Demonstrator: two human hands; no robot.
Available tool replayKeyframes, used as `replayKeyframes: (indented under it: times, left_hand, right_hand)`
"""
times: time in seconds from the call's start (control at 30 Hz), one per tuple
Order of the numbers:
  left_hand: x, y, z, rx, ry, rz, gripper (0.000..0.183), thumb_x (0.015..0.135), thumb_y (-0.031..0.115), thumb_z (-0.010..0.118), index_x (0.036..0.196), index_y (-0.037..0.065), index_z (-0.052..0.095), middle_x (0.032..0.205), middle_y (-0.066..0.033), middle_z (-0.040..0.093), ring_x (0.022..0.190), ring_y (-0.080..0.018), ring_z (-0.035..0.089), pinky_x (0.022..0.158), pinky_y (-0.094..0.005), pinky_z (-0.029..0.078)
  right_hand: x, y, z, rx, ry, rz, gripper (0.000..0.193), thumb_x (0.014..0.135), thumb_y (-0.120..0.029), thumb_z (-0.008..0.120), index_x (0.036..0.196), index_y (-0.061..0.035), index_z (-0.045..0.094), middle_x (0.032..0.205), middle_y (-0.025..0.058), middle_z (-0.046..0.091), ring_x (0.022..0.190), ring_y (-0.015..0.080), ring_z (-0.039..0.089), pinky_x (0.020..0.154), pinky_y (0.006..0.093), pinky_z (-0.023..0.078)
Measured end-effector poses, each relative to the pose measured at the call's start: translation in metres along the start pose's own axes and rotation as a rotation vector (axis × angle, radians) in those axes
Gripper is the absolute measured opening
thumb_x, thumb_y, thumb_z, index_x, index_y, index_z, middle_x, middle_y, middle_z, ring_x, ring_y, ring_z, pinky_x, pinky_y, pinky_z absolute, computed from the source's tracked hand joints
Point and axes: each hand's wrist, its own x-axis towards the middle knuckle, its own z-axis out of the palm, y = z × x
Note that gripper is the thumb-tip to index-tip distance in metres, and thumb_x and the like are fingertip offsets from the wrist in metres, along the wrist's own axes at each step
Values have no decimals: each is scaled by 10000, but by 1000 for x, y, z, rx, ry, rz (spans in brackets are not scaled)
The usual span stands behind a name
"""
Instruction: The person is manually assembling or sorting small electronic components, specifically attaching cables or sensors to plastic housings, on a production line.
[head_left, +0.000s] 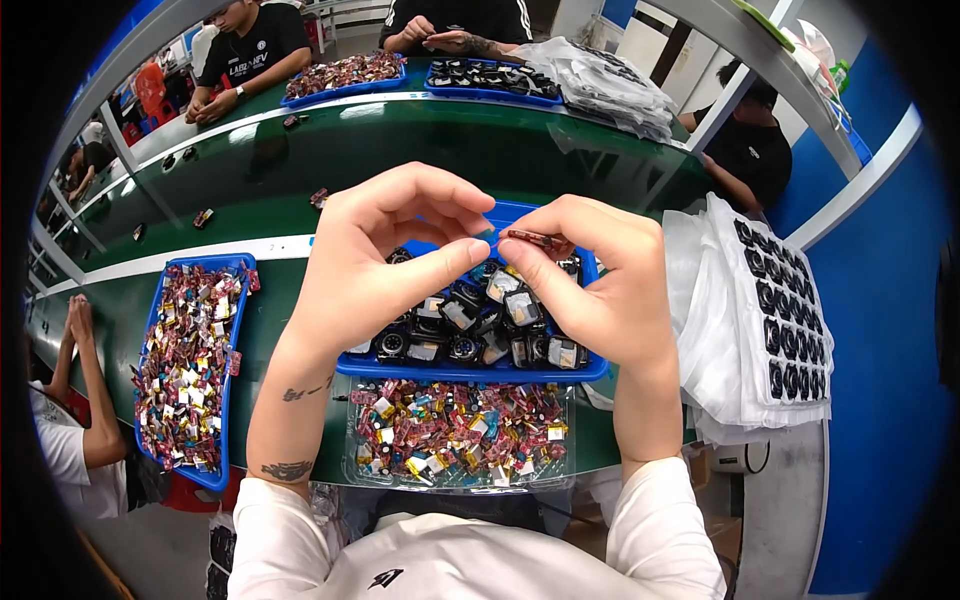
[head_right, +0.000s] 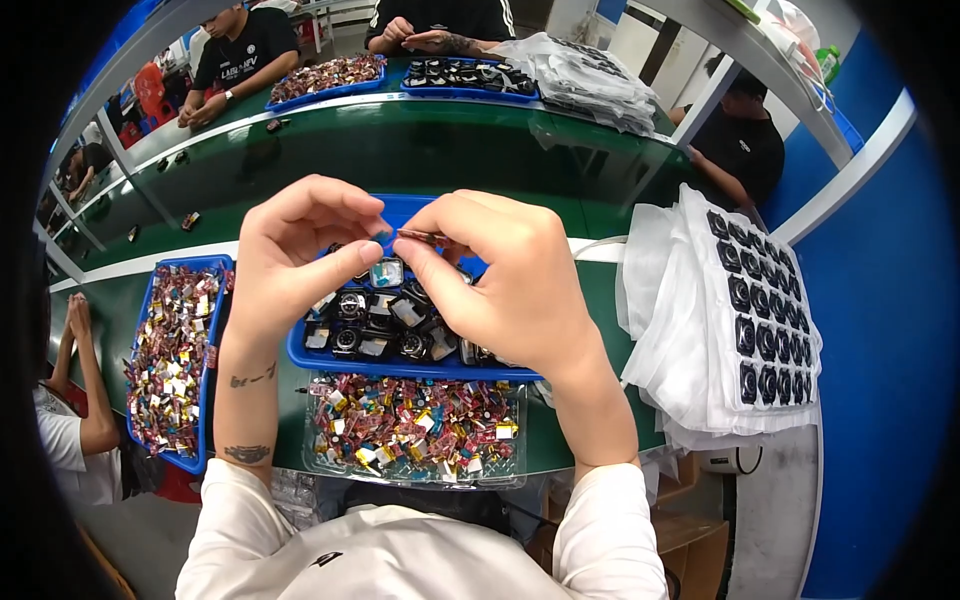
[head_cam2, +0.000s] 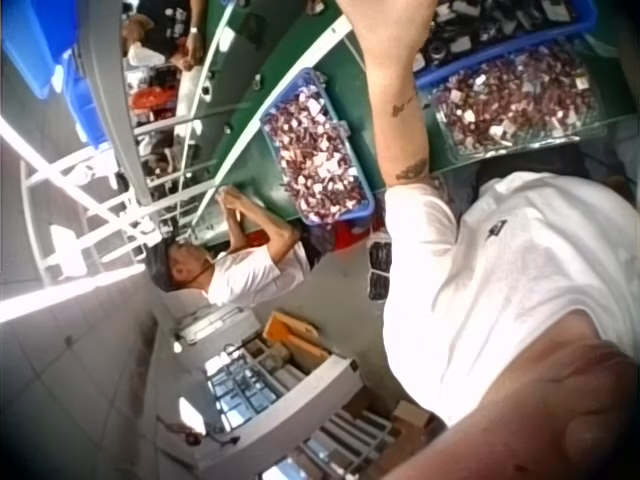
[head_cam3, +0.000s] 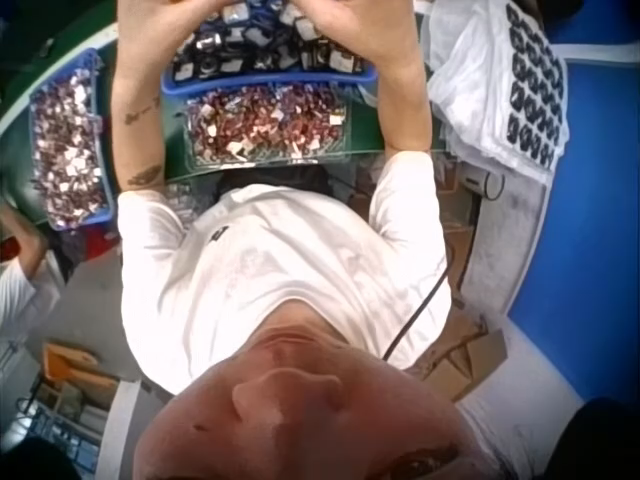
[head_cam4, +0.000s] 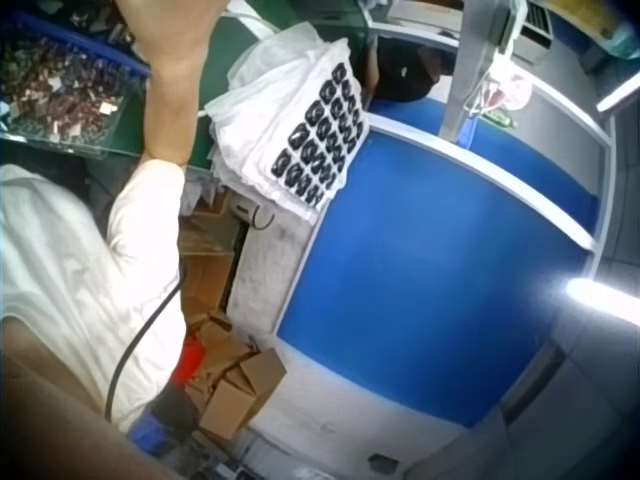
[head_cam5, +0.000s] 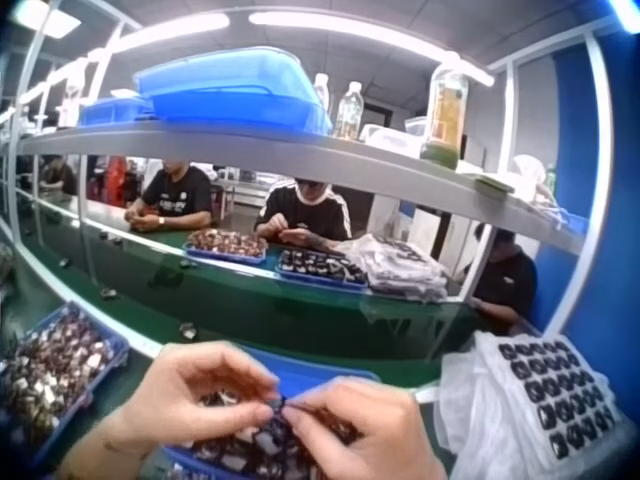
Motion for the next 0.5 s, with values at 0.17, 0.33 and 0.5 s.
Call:
replayKeyframes:
  times: [0.17, 0.33, 0.5]
  left_hand:
    - [2, -2, -3, 386, -93, 391, 259, 644, -34, 760, 874, -10, 644, 929, -108, 634, 888, -174, 607, 787, -274, 483]
    - [1, -6, -2, 443, -57, 464, 143, 657, -30, 751, 766, -7, 661, 866, -108, 634, 826, -171, 595, 723, -261, 462]
    - [-2, -8, -1, 273, -15, 348, 68, 723, -39, 714, 747, -25, 652, 843, -109, 625, 795, -153, 577, 693, -245, 450]
  right_hand:
    - [1, -2, -5, 63, -29, 157, 61, 759, -17, 663, 797, 27, 648, 728, 112, 653, 609, 155, 636, 546, 251, 495]
    - [0, -1, -3, 46, -22, 99, 65, 756, -15, 664, 799, 31, 646, 716, 112, 650, 612, 165, 640, 546, 252, 499]
    - [0, -2, -4, 36, -39, 93, 62, 755, -18, 667, 789, 32, 650, 712, 110, 651, 610, 164, 638, 550, 250, 499]
